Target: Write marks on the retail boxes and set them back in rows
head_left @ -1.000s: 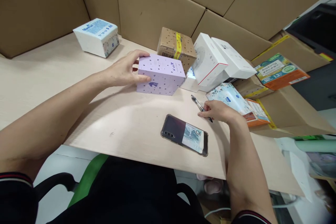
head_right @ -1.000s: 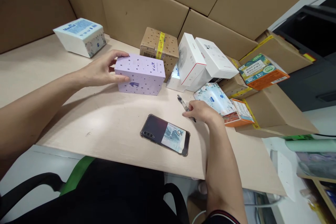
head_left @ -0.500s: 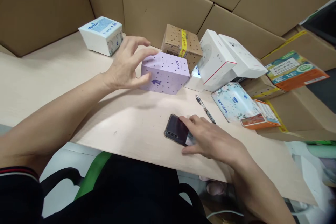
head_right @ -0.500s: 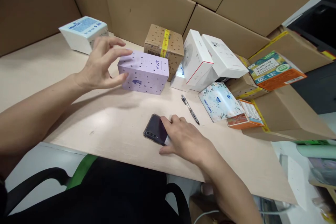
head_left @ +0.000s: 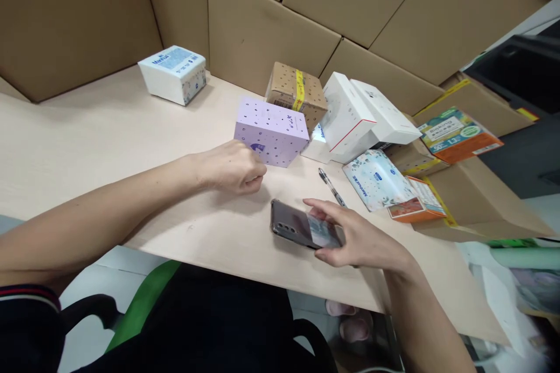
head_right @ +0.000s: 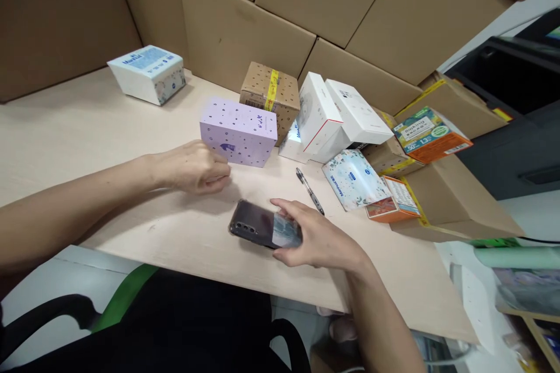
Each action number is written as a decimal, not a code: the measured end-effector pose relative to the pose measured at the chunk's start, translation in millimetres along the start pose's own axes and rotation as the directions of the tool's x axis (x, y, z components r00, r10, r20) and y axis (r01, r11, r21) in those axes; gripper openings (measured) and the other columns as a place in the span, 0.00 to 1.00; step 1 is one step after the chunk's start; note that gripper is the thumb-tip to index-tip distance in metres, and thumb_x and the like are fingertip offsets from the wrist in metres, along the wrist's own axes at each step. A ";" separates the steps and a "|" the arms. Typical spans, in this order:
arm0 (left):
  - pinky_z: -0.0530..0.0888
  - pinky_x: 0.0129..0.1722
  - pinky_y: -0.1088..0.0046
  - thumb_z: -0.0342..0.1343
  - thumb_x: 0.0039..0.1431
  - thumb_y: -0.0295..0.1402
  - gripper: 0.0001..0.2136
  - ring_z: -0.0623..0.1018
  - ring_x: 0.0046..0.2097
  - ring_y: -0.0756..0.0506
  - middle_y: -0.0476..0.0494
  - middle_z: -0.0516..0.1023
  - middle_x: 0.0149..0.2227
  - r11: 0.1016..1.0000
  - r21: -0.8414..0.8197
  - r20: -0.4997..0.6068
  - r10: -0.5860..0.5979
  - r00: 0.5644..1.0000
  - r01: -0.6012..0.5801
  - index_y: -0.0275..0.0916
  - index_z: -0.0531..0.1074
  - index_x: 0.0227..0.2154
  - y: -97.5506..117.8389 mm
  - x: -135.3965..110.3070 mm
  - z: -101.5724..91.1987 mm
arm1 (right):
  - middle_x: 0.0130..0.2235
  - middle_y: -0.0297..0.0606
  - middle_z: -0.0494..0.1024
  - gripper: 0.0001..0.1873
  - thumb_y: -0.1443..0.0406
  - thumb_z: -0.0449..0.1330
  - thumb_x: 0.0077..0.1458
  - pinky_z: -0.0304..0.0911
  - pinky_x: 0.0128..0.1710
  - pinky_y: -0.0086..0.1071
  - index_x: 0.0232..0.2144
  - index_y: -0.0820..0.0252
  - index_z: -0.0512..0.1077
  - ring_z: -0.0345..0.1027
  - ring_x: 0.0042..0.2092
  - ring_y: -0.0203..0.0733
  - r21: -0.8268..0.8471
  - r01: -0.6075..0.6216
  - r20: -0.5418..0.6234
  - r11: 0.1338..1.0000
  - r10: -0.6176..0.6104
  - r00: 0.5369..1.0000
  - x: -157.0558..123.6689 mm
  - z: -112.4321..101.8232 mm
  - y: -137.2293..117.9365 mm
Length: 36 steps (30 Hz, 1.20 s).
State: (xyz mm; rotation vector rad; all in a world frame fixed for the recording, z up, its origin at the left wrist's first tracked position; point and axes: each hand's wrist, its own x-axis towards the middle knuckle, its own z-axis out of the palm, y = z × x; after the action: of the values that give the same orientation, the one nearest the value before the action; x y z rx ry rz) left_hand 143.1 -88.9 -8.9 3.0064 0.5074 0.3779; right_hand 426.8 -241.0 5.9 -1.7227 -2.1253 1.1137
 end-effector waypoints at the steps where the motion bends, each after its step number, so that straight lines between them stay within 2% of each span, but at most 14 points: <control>1: 0.59 0.25 0.71 0.54 0.57 0.30 0.11 0.68 0.22 0.49 0.46 0.74 0.21 0.999 -0.033 0.030 -0.042 0.999 0.043 0.39 0.72 0.19 0.6 0.1 1.6 | 0.56 0.46 0.75 0.46 0.59 0.73 0.43 0.65 0.60 0.52 0.65 0.52 0.67 0.71 0.56 0.54 0.148 0.001 0.018 0.989 -0.004 1.000 2.0 -2.7 0.9; 3: 0.60 0.25 0.73 0.54 0.56 0.29 0.08 0.69 0.22 0.50 0.48 0.75 0.21 0.981 -0.149 0.096 -0.112 0.989 0.126 0.39 0.76 0.25 3.9 0.9 4.5 | 0.52 0.43 0.77 0.42 0.54 0.74 0.42 0.70 0.56 0.48 0.60 0.52 0.71 0.74 0.51 0.50 0.494 0.033 0.026 0.869 -0.053 0.998 9.4 -4.8 0.0; 5: 0.64 0.27 0.74 0.56 0.57 0.29 0.10 0.73 0.25 0.50 0.48 0.79 0.27 0.923 -0.340 0.144 -0.139 0.980 0.181 0.39 0.79 0.40 11.1 2.3 6.7 | 0.48 0.42 0.80 0.37 0.48 0.72 0.43 0.73 0.51 0.47 0.54 0.53 0.75 0.76 0.46 0.49 0.766 0.086 -0.032 0.637 -0.097 0.995 21.4 -2.6 -6.4; 7: 0.69 0.30 0.75 0.58 0.59 0.32 0.17 0.76 0.29 0.51 0.46 0.82 0.39 0.791 -0.581 0.153 -0.125 0.980 0.192 0.41 0.74 0.52 21.4 4.1 8.6 | 0.42 0.41 0.82 0.32 0.43 0.66 0.48 0.75 0.47 0.48 0.49 0.55 0.77 0.77 0.42 0.49 0.896 0.118 -0.100 0.429 -0.065 0.993 36.7 2.3 -17.7; 8: 0.72 0.32 0.75 0.60 0.59 0.34 0.19 0.78 0.32 0.51 0.45 0.81 0.44 0.697 -0.695 0.147 -0.105 0.984 0.178 0.41 0.71 0.54 26.9 4.9 9.6 | 0.40 0.41 0.83 0.30 0.42 0.62 0.51 0.76 0.46 0.50 0.47 0.55 0.78 0.78 0.41 0.50 0.926 0.119 -0.113 0.360 -0.036 0.993 44.9 5.1 -24.1; 10: 0.75 0.35 0.72 0.64 0.57 0.37 0.22 0.79 0.37 0.49 0.41 0.78 0.48 0.486 -0.861 0.119 -0.090 0.989 0.148 0.41 0.67 0.53 36.7 6.0 11.8 | 0.39 0.43 0.84 0.29 0.42 0.56 0.56 0.76 0.47 0.53 0.44 0.56 0.79 0.78 0.43 0.53 0.959 0.101 -0.106 0.263 0.005 0.994 60.4 10.3 -35.4; 12: 0.77 0.36 0.69 0.68 0.55 0.38 0.26 0.80 0.40 0.46 0.40 0.76 0.47 0.311 -0.939 0.109 -0.135 0.985 0.146 0.40 0.64 0.53 43.1 6.3 14.1 | 0.41 0.45 0.84 0.30 0.42 0.52 0.58 0.74 0.50 0.55 0.42 0.57 0.79 0.78 0.48 0.56 0.978 0.082 -0.085 0.190 0.007 0.996 72.6 15.3 -42.1; 14: 0.77 0.36 0.66 0.70 0.52 0.37 0.29 0.80 0.40 0.45 0.41 0.74 0.47 0.211 -0.962 0.135 -0.196 0.971 0.176 0.40 0.62 0.52 45.7 5.8 16.1 | 0.43 0.46 0.84 0.32 0.41 0.49 0.59 0.73 0.52 0.55 0.42 0.57 0.78 0.77 0.51 0.56 0.986 0.069 -0.071 0.149 0.011 0.997 79.9 20.3 -43.6; 16: 0.77 0.34 0.66 0.72 0.51 0.37 0.28 0.80 0.38 0.46 0.44 0.73 0.44 0.166 -0.964 0.173 -0.210 0.962 0.209 0.41 0.62 0.49 46.1 4.8 17.1 | 0.44 0.46 0.84 0.34 0.39 0.48 0.59 0.73 0.53 0.55 0.43 0.57 0.78 0.77 0.52 0.57 0.989 0.064 -0.067 0.135 0.016 0.998 82.3 25.3 -41.7; 19: 0.74 0.31 0.69 0.74 0.48 0.40 0.30 0.77 0.33 0.48 0.52 0.71 0.36 0.159 -0.959 0.204 -0.183 0.962 0.234 0.42 0.60 0.47 46.6 2.7 15.8 | 0.46 0.45 0.84 0.35 0.37 0.48 0.58 0.72 0.54 0.56 0.45 0.56 0.77 0.76 0.52 0.57 0.993 0.022 -0.023 0.115 0.009 1.000 79.8 31.2 -37.9; 23: 0.72 0.30 0.70 0.76 0.45 0.42 0.32 0.76 0.33 0.48 0.54 0.69 0.32 0.272 -0.936 0.177 -0.184 0.967 0.223 0.43 0.61 0.46 49.1 0.2 12.1 | 0.47 0.43 0.84 0.32 0.41 0.48 0.60 0.72 0.53 0.58 0.47 0.54 0.77 0.77 0.51 0.57 0.996 -0.020 0.018 0.091 0.023 1.000 73.5 33.4 -36.4; 28: 0.70 0.29 0.73 0.75 0.46 0.44 0.31 0.75 0.31 0.49 0.55 0.71 0.32 0.373 -0.912 0.124 -0.142 0.982 0.169 0.43 0.60 0.44 46.3 -0.2 15.4 | 0.47 0.44 0.83 0.34 0.39 0.45 0.58 0.72 0.51 0.57 0.47 0.55 0.76 0.78 0.48 0.56 0.981 -0.009 0.013 0.196 -0.019 1.000 68.9 31.7 -39.4; 32: 0.67 0.28 0.74 0.76 0.44 0.44 0.33 0.75 0.29 0.50 0.56 0.73 0.30 0.469 -0.874 0.081 -0.113 0.990 0.125 0.43 0.59 0.43 41.6 1.8 18.0 | 0.49 0.47 0.82 0.40 0.37 0.42 0.58 0.72 0.51 0.56 0.53 0.55 0.74 0.76 0.52 0.57 0.974 0.001 0.000 0.228 -0.008 1.000 66.3 32.0 -42.8; 36: 0.68 0.29 0.73 0.75 0.46 0.45 0.32 0.76 0.29 0.49 0.56 0.75 0.29 0.505 -0.853 0.090 -0.109 0.990 0.133 0.42 0.59 0.43 40.9 2.7 15.4 | 0.49 0.47 0.82 0.42 0.37 0.40 0.57 0.72 0.50 0.55 0.55 0.55 0.73 0.76 0.52 0.58 0.963 0.010 -0.012 0.268 0.009 1.000 66.0 32.3 -45.5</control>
State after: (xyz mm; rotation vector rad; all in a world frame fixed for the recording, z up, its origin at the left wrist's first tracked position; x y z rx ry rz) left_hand 162.3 -127.0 -18.7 1.9669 0.3605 0.4160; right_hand 353.4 -197.3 -7.2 -1.0180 -0.8547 1.8147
